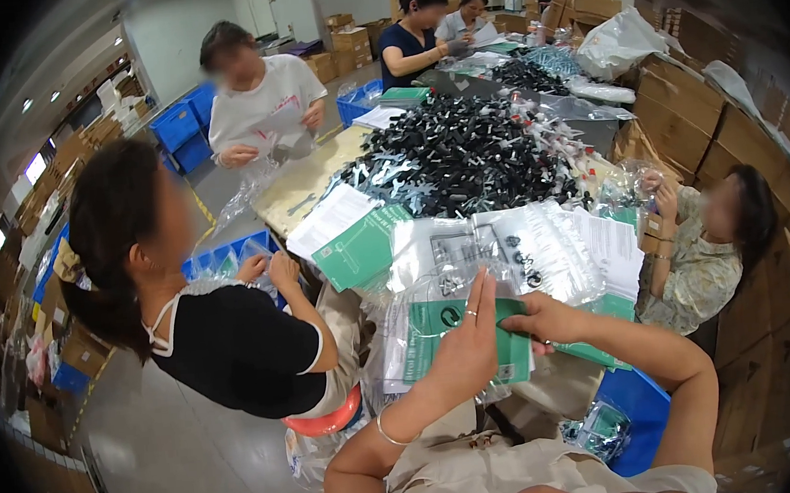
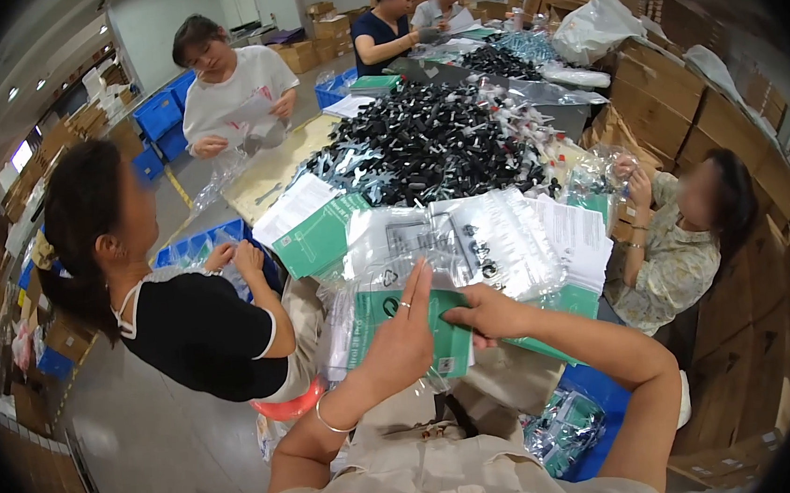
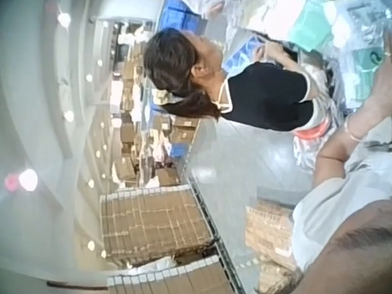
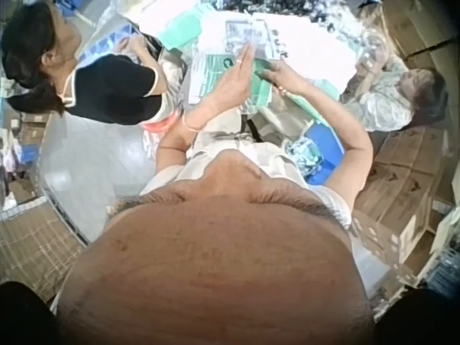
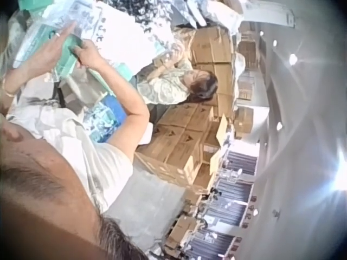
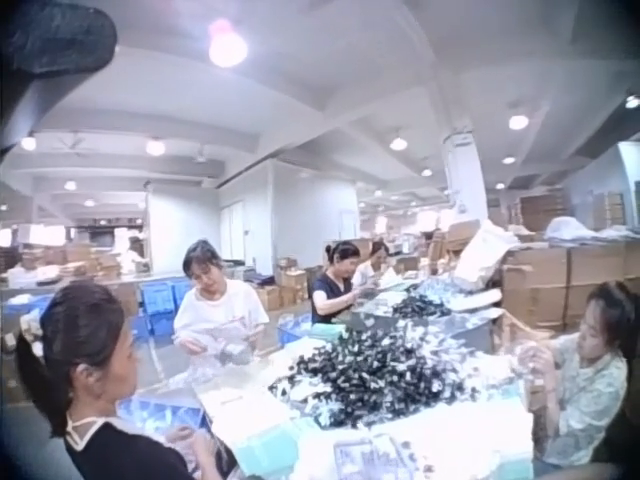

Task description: Packaging small black components and instruction manuals into clear plastic bags at a production table.

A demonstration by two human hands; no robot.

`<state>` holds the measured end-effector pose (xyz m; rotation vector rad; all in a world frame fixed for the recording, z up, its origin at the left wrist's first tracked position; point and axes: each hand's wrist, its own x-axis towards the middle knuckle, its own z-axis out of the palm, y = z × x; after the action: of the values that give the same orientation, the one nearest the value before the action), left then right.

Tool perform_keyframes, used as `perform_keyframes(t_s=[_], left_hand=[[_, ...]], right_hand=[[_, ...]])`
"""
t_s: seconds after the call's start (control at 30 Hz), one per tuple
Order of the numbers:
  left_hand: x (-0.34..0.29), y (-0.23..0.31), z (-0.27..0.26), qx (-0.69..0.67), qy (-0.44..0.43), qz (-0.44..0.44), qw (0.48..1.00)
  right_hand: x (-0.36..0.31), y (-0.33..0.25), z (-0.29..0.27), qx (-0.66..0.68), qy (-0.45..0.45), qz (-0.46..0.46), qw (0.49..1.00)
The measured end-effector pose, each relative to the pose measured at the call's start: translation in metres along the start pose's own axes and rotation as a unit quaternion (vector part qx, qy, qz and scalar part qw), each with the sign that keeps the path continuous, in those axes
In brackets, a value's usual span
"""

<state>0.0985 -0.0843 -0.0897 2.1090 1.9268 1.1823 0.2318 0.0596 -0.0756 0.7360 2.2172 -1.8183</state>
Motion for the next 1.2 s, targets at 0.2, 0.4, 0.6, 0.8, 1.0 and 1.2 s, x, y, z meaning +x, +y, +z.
perform_keyframes(t_s=[0.2, 0.4, 0.6, 0.8, 1.0, 1.2], left_hand=[[0.003, 0.014, 0.004, -0.163, -0.046, -0.006, 0.985], [0.023, 0.035, 0.024, -0.204, -0.034, 0.067, 0.976], [0.052, 0.026, 0.039, -0.181, 0.047, 0.079, 0.979], [0.08, -0.052, 0.098, -0.145, 0.125, 0.041, 0.981], [0.097, -0.101, 0.158, -0.05, 0.055, 0.005, 0.997], [0.1, -0.111, 0.173, -0.035, 0.089, 0.045, 0.994]], right_hand=[[0.019, 0.012, 0.009, -0.056, 0.018, -0.003, 0.998], [0.078, 0.083, -0.005, -0.177, 0.07, -0.391, 0.901], [0.109, 0.097, -0.039, 0.083, 0.096, -0.288, 0.949], [0.002, 0.013, -0.099, -0.034, -0.013, -0.041, 0.998], [0.044, 0.031, -0.206, -0.155, 0.306, -0.101, 0.934], [0.138, 0.059, -0.276, -0.469, 0.392, 0.049, 0.79]])
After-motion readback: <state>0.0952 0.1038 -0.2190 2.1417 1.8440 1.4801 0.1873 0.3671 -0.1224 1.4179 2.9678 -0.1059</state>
